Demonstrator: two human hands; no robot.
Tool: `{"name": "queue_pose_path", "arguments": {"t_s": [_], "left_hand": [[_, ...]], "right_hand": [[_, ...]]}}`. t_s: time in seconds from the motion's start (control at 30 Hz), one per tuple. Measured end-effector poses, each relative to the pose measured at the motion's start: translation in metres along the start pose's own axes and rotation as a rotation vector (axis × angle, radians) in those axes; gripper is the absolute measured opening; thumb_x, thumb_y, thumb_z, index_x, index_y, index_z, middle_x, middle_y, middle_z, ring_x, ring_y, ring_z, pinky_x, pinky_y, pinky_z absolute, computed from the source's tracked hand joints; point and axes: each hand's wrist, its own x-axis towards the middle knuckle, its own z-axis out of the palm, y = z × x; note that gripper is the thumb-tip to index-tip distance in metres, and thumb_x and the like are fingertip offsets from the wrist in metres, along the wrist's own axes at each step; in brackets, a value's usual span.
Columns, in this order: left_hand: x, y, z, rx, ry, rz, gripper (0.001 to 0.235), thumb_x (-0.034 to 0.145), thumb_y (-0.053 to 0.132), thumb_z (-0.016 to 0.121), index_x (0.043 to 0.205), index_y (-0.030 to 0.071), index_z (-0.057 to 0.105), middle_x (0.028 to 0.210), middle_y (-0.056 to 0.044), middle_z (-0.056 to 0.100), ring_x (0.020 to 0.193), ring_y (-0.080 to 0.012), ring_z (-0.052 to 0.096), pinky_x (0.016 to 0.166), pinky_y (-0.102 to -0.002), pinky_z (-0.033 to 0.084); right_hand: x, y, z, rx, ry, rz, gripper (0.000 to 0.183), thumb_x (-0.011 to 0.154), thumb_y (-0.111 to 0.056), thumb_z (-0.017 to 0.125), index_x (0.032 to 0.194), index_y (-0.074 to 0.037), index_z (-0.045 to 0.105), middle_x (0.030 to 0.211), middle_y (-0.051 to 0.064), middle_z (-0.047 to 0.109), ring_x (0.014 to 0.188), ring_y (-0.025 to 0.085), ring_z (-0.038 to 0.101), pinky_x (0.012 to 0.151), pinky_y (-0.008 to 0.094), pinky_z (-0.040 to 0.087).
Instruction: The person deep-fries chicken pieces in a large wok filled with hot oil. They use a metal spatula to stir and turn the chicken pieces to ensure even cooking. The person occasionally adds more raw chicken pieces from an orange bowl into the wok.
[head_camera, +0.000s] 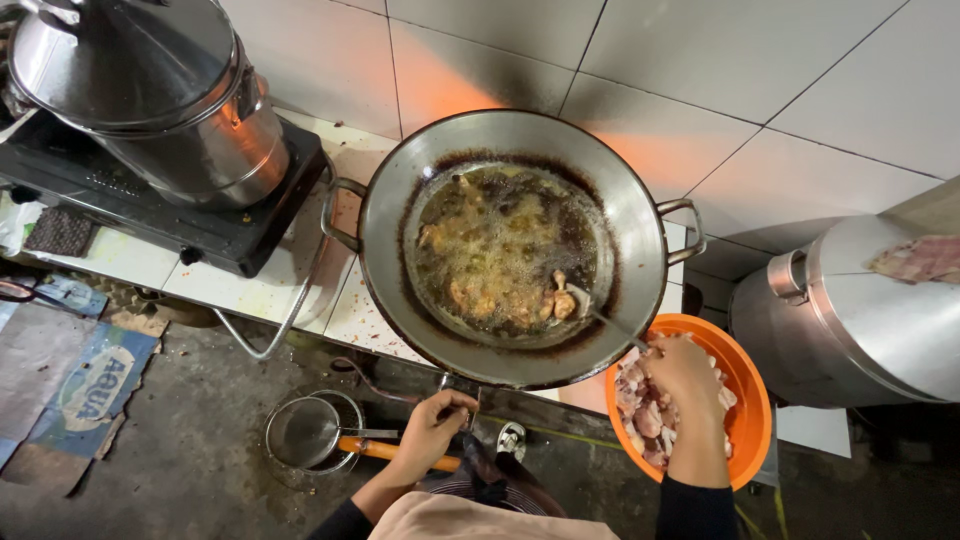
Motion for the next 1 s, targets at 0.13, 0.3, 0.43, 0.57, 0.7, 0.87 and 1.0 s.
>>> {"name": "queue_pose_path", "arguments": {"t_s": [0.13, 0.3, 0.43, 0.57, 0.7, 0.87, 1.0], "left_hand": [[-0.002, 0.002, -0.002, 0.028, 0.016, -0.047, 0.017, 0.096, 0.002, 0.061, 0.106, 0.000, 0.074, 0.081, -0.002, 0.066, 0.073, -0.0091, 0.057, 0.066, -0.025, 0.046], [-0.001, 0.001, -0.002, 0.017, 0.042, -0.026, 0.017, 0.094, 0.002, 0.061, 0.106, 0.002, 0.074, 0.086, 0.000, 0.071, 0.076, -0.0078, 0.061, 0.069, -0.023, 0.050], [-0.002, 0.001, -0.003, 0.016, 0.052, -0.021, 0.017, 0.094, 0.001, 0.061, 0.106, 0.001, 0.074, 0.087, -0.001, 0.071, 0.076, -0.0086, 0.060, 0.069, -0.024, 0.049], [-0.001, -0.006, -0.005, -0.025, 0.083, -0.009, 0.017, 0.094, 0.000, 0.061, 0.105, 0.000, 0.074, 0.088, -0.003, 0.072, 0.076, -0.0099, 0.060, 0.070, -0.025, 0.050], [0.002, -0.020, -0.008, -0.108, 0.116, 0.013, 0.018, 0.093, -0.001, 0.059, 0.105, 0.000, 0.073, 0.096, -0.003, 0.077, 0.080, -0.0091, 0.064, 0.073, -0.024, 0.053], [0.002, -0.030, -0.015, -0.118, 0.182, 0.046, 0.018, 0.091, -0.004, 0.059, 0.102, -0.001, 0.073, 0.095, -0.005, 0.079, 0.081, -0.0081, 0.065, 0.071, -0.023, 0.050], [-0.001, -0.033, -0.021, -0.144, 0.266, -0.100, 0.017, 0.091, -0.004, 0.060, 0.100, -0.001, 0.073, 0.086, -0.003, 0.074, 0.072, -0.0076, 0.057, 0.065, -0.025, 0.045]], "right_hand": [[-0.017, -0.020, -0.011, -0.065, 0.167, -0.029, 0.031, 0.101, -0.027, 0.054, 0.114, -0.012, 0.078, 0.104, 0.018, 0.076, 0.100, 0.038, 0.071, 0.090, 0.051, 0.055], [-0.001, -0.039, -0.008, 0.090, 0.318, -0.128, 0.031, 0.096, -0.024, 0.056, 0.119, -0.013, 0.074, 0.108, 0.019, 0.074, 0.103, 0.042, 0.068, 0.088, 0.054, 0.052], [0.041, -0.067, 0.012, 0.156, 0.339, -0.246, 0.030, 0.098, -0.026, 0.057, 0.119, -0.012, 0.074, 0.107, 0.021, 0.073, 0.102, 0.043, 0.068, 0.089, 0.051, 0.053], [0.082, -0.105, 0.028, 0.158, 0.327, -0.319, 0.030, 0.101, -0.025, 0.055, 0.120, -0.010, 0.073, 0.102, 0.022, 0.074, 0.098, 0.042, 0.070, 0.087, 0.051, 0.054], [0.120, -0.144, 0.048, 0.304, 0.086, -0.219, 0.035, 0.106, -0.024, 0.047, 0.130, -0.006, 0.063, 0.094, 0.023, 0.075, 0.082, 0.041, 0.078, 0.080, 0.049, 0.058], [0.166, -0.175, 0.079, 0.157, 0.260, -0.389, 0.034, 0.103, -0.021, 0.052, 0.128, -0.002, 0.066, 0.100, 0.023, 0.073, 0.086, 0.039, 0.070, 0.073, 0.048, 0.056], [0.192, -0.189, 0.090, 0.112, -0.028, -0.248, 0.035, 0.108, -0.023, 0.045, 0.129, -0.002, 0.064, 0.093, 0.020, 0.073, 0.073, 0.036, 0.069, 0.066, 0.049, 0.057]]}}
